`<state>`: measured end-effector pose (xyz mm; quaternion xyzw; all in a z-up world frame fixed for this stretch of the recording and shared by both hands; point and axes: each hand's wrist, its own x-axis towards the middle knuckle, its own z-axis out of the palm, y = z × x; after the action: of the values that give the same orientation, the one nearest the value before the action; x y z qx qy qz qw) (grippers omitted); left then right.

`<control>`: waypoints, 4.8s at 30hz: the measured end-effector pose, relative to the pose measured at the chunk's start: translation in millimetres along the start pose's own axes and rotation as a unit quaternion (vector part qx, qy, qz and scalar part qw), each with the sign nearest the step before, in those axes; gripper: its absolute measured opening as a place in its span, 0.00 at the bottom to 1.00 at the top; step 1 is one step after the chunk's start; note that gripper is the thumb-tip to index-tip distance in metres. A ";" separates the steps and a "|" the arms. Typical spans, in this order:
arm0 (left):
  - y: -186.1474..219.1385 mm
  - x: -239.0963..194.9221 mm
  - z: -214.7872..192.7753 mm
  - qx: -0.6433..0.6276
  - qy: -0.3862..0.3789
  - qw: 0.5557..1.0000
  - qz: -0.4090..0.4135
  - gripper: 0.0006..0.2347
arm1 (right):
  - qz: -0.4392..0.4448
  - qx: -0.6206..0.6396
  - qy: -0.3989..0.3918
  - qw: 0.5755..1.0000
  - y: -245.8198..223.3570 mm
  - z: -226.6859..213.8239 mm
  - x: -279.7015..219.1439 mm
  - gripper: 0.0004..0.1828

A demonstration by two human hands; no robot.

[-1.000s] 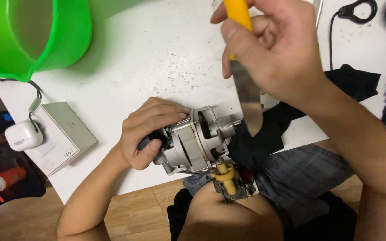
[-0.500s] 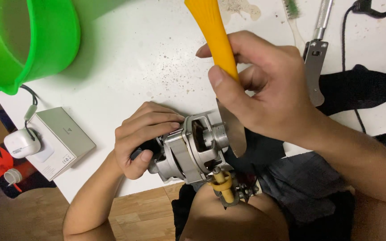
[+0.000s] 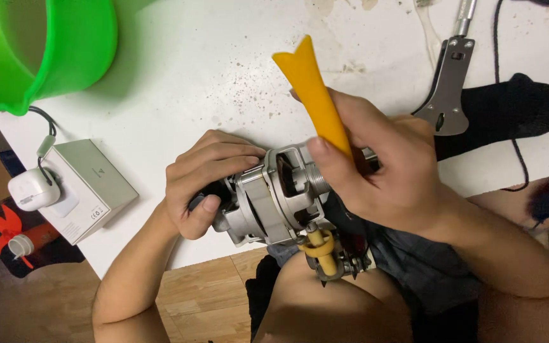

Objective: The person holds a silver mechanical component, likely a starter motor, and uses a yellow-handled knife to scrape and clean the edges and internal surfaces. They rotate the object to access different areas, using the knife tip to remove debris from crevices.

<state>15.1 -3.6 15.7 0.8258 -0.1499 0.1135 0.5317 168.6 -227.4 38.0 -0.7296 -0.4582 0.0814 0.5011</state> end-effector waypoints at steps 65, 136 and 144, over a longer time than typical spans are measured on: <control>-1.4 -4.7 -2.4 0.011 -0.001 1.000 0.006 0.24 | 0.088 -0.046 0.042 0.994 -22.4 19.7 -6.1 0.23; 3.3 10.6 -15.6 -0.170 -0.045 0.980 -0.096 0.32 | 0.042 0.194 0.039 0.979 3.5 -23.2 -123.1 0.15; -23.1 46.8 -15.8 -0.252 -0.100 0.957 -0.108 0.17 | 0.053 -0.035 0.090 0.994 32.6 -43.6 -115.1 0.17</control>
<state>66.7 13.9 18.8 0.6836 -0.1358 -0.0691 0.7138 147.8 -344.9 -6.3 -0.7742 -0.3746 0.0254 0.5095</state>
